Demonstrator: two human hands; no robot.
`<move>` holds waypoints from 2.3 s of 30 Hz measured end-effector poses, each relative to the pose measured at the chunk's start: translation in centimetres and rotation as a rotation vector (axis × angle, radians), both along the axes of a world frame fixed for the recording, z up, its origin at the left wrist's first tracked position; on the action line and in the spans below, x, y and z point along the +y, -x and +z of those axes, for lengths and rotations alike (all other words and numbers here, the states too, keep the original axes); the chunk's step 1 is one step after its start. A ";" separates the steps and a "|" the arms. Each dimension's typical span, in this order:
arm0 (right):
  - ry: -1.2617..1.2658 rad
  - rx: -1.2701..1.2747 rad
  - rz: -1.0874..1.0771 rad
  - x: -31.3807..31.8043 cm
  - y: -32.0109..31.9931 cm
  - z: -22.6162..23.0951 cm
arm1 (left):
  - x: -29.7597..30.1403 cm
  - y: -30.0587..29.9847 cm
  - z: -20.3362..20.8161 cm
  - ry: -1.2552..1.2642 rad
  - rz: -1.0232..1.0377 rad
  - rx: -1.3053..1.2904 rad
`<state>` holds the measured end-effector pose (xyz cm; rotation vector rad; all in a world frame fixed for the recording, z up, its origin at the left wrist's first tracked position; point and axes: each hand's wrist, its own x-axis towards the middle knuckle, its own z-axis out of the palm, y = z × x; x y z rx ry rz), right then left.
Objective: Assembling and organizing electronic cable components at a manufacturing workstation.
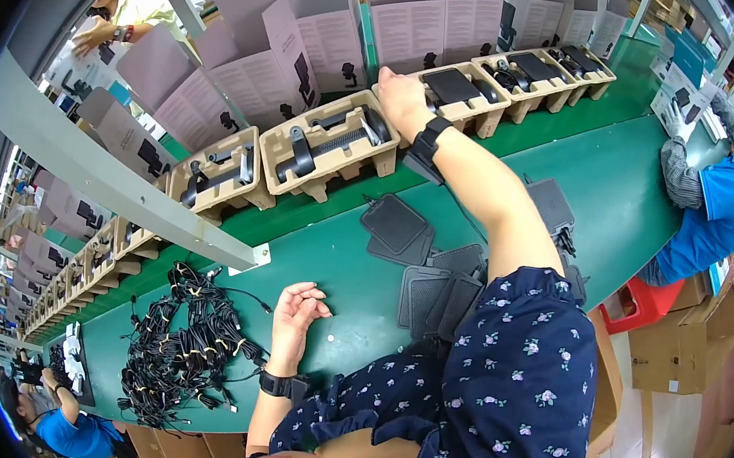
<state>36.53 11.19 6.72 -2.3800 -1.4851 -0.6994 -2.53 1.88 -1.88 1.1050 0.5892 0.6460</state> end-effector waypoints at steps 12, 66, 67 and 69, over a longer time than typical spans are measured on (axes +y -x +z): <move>-0.044 0.062 0.095 -2.4 0.2 -3.4 | 0.2 1.8 -0.2 -0.010 0.042 0.000; -0.131 -0.488 0.577 -6.9 5.7 7.7 | -2.1 2.1 -6.5 -0.005 0.030 -0.123; -0.126 -0.488 0.582 -6.5 5.2 7.9 | -2.2 2.1 -6.6 0.003 0.023 -0.127; -0.059 -0.447 0.657 -5.8 5.1 8.2 | -2.3 2.2 -6.6 0.018 0.019 -0.129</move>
